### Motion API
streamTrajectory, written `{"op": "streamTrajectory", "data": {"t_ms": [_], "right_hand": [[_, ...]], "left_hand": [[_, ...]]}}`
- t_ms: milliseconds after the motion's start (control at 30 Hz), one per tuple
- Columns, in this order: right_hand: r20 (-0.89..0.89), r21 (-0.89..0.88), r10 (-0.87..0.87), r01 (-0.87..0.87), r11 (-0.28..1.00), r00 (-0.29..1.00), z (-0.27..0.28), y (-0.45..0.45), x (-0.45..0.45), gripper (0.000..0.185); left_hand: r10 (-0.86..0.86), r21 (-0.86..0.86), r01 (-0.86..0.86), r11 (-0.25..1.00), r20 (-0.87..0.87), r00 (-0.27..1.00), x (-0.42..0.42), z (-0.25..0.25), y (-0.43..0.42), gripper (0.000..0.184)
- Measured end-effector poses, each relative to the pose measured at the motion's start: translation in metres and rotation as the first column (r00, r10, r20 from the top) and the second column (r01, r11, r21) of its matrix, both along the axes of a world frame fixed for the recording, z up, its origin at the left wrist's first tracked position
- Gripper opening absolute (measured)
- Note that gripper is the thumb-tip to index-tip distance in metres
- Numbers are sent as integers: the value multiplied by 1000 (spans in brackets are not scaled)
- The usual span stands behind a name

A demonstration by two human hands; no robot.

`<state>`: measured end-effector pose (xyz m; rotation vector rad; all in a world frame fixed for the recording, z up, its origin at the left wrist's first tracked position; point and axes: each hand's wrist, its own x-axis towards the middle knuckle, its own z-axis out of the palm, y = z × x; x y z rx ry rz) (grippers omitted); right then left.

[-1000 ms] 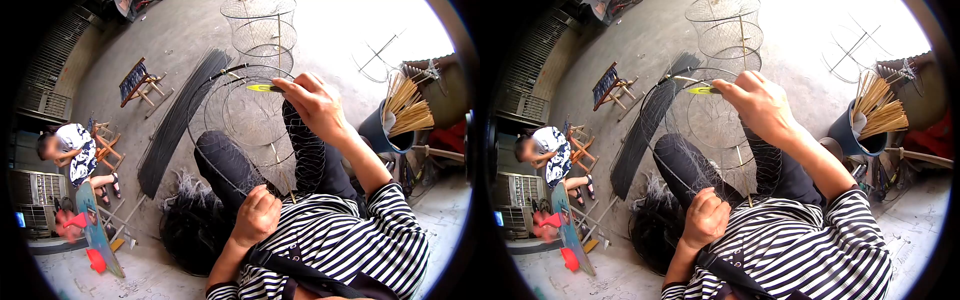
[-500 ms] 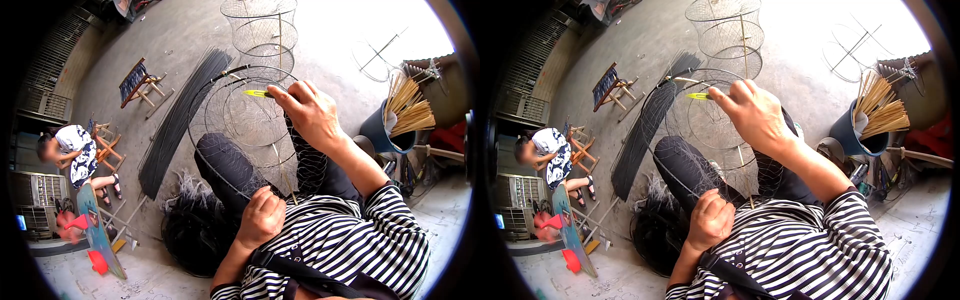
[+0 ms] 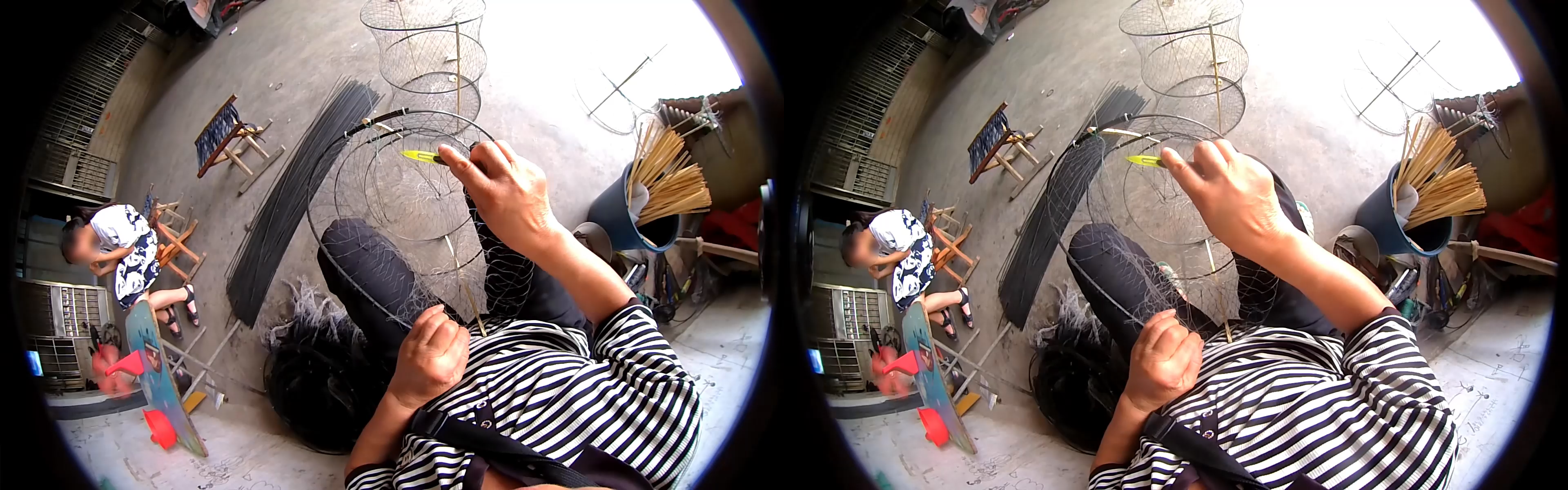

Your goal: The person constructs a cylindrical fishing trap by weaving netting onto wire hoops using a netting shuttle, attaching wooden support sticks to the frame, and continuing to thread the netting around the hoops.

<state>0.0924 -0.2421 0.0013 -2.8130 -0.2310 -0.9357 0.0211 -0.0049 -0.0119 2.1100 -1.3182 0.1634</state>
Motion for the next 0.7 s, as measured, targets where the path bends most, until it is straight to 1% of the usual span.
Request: {"op": "streamTrajectory", "data": {"t_ms": [167,367,500,533,633,667,700], "right_hand": [[26,-42,-30,31,999,999,0,9,-5,53],[19,-36,-2,3,999,1000,-3,19,-9,50],[-11,130,33,-32,991,999,-5,17,13,45],[17,220,62,-64,973,998,-4,17,18,38],[151,412,141,-192,891,979,-7,15,28,32],[191,459,125,-201,865,974,-6,16,28,26],[189,484,128,-206,850,974,-6,16,28,26]], "left_hand": [[0,10,0,1000,-4,1000,-1,1,0,12],[7,13,-7,1000,2,1000,-1,0,-1,11],[5,13,-5,1000,12,1000,-2,1,-2,11],[3,11,-3,1000,16,1000,-2,1,-2,10],[13,11,-13,1000,24,1000,-2,2,-2,10],[13,9,-14,1000,23,1000,-2,2,-1,11],[14,6,-14,1000,21,1000,-2,2,-1,11]]}}
